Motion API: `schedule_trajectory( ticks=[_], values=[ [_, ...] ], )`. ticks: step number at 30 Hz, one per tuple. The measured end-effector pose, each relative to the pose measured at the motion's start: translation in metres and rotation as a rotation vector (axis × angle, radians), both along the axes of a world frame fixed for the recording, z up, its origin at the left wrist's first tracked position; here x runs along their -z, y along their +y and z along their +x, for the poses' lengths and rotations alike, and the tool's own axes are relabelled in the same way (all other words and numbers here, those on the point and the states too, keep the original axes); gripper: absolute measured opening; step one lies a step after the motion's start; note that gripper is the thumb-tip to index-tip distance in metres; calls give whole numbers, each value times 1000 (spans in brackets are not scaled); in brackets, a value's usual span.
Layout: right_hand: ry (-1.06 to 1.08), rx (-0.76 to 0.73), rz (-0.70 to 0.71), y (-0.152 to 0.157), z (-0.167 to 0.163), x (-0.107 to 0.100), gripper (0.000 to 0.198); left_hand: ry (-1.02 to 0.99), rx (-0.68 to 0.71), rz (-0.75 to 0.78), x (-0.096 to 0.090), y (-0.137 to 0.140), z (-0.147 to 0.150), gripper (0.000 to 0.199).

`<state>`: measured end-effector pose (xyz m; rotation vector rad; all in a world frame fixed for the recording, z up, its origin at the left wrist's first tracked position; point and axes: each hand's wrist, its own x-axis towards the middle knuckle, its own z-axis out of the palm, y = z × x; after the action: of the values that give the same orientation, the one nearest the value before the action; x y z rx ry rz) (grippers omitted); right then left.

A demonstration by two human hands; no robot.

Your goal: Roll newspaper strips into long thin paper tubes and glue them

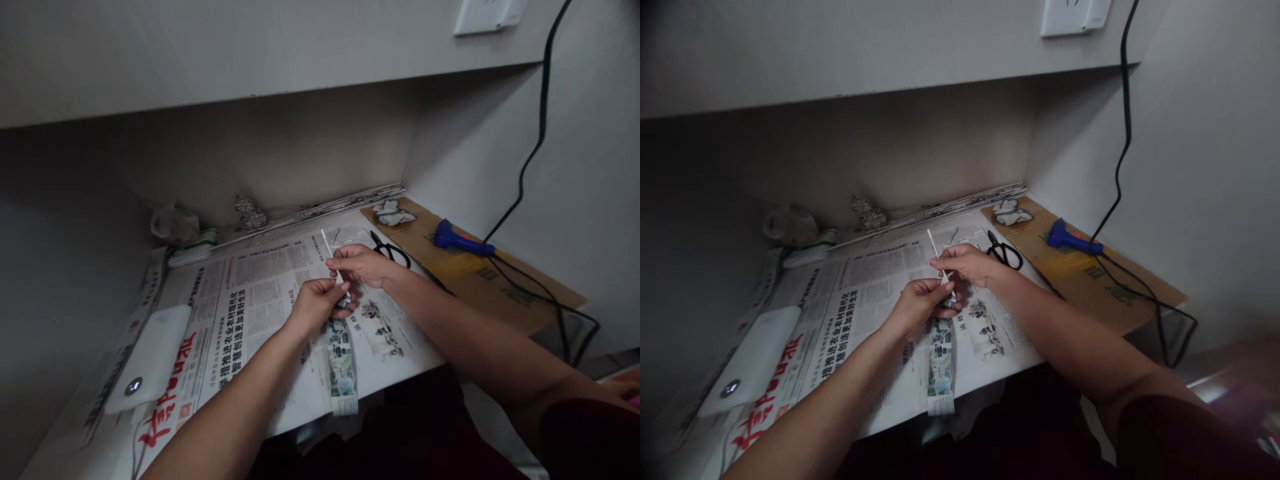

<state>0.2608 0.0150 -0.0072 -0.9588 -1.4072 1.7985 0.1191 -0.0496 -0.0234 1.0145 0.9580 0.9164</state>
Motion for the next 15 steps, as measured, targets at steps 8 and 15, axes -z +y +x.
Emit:
schedule_trajectory(
  ticks=[8, 15],
  values=[
    [-5, -72, 11, 1, 5, -3, 28, -10, 1, 16, 2, 1, -1, 34],
    [5, -105, -5, 2, 5, -2, 27, -2, -5, 12, 2, 1, -2, 36]
  ],
)
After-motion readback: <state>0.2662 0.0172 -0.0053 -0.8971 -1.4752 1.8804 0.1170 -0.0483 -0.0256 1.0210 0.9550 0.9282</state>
